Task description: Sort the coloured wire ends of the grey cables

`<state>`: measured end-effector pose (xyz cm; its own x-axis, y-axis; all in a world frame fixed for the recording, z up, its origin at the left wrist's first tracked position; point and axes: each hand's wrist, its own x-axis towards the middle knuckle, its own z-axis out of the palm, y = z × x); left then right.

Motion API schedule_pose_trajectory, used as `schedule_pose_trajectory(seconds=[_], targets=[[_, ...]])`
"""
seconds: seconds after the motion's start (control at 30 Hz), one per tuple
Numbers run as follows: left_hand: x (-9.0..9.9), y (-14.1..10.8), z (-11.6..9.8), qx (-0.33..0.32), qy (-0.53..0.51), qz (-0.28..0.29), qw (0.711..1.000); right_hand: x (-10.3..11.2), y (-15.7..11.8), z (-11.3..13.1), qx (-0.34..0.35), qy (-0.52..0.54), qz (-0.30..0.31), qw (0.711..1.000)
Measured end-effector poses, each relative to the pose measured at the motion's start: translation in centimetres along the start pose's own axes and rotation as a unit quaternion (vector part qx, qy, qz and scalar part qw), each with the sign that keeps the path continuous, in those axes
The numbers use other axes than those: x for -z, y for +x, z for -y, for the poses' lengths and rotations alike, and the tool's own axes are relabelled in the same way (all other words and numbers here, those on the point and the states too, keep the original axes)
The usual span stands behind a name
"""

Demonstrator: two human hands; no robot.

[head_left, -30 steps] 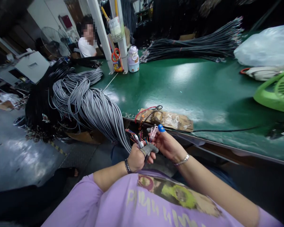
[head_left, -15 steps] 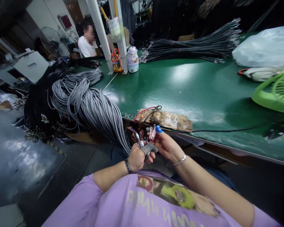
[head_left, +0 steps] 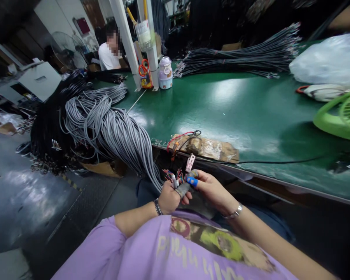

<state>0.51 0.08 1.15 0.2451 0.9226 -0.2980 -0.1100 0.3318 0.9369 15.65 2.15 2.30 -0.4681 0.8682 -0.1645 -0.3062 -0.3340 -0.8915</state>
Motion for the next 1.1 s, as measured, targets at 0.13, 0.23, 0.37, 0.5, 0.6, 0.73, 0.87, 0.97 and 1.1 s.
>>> schedule_pose_trajectory(seconds=[0.13, 0.23, 0.37, 0.5, 0.6, 0.73, 0.87, 0.97, 1.1], targets=[[0.1, -0.2, -0.5, 0.020, 0.036, 0.024, 0.999, 0.0, -0.1, 0.7, 0.014, -0.088, -0.038, 0.995], [0.1, -0.3, -0.7, 0.013, 0.030, 0.012, 0.999, -0.5, -0.1, 0.8, 0.020, -0.081, -0.038, 0.996], [0.1, -0.4, -0.5, -0.005, 0.015, -0.019, 1.000, -1.2, 0.0, 0.6, 0.031, -0.065, -0.086, 0.994], [0.0, -0.3, -0.1, -0.021, -0.003, -0.047, 0.999, -1.2, 0.0, 0.3, 0.040, -0.064, -0.108, 0.991], [0.0, -0.3, -0.2, -0.019, -0.022, -0.049, 0.998, -0.5, 0.0, 0.0, 0.021, -0.030, -0.071, 0.997], [-0.1, -0.3, -0.9, 0.000, -0.049, -0.040, 0.998, 0.9, 0.4, -0.3, -0.017, 0.069, -0.095, 0.993], [-0.2, -0.3, -1.4, 0.001, -0.068, -0.037, 0.997, 1.6, 1.2, 0.2, -0.060, 0.115, -0.100, 0.987], [-0.4, -0.2, -1.6, -0.003, -0.082, -0.043, 0.996, 1.4, 1.9, 1.1, -0.079, 0.132, -0.083, 0.985], [-1.0, -0.1, -2.3, -0.006, -0.085, -0.049, 0.995, 0.8, 2.9, 1.7, -0.069, 0.138, -0.106, 0.982]])
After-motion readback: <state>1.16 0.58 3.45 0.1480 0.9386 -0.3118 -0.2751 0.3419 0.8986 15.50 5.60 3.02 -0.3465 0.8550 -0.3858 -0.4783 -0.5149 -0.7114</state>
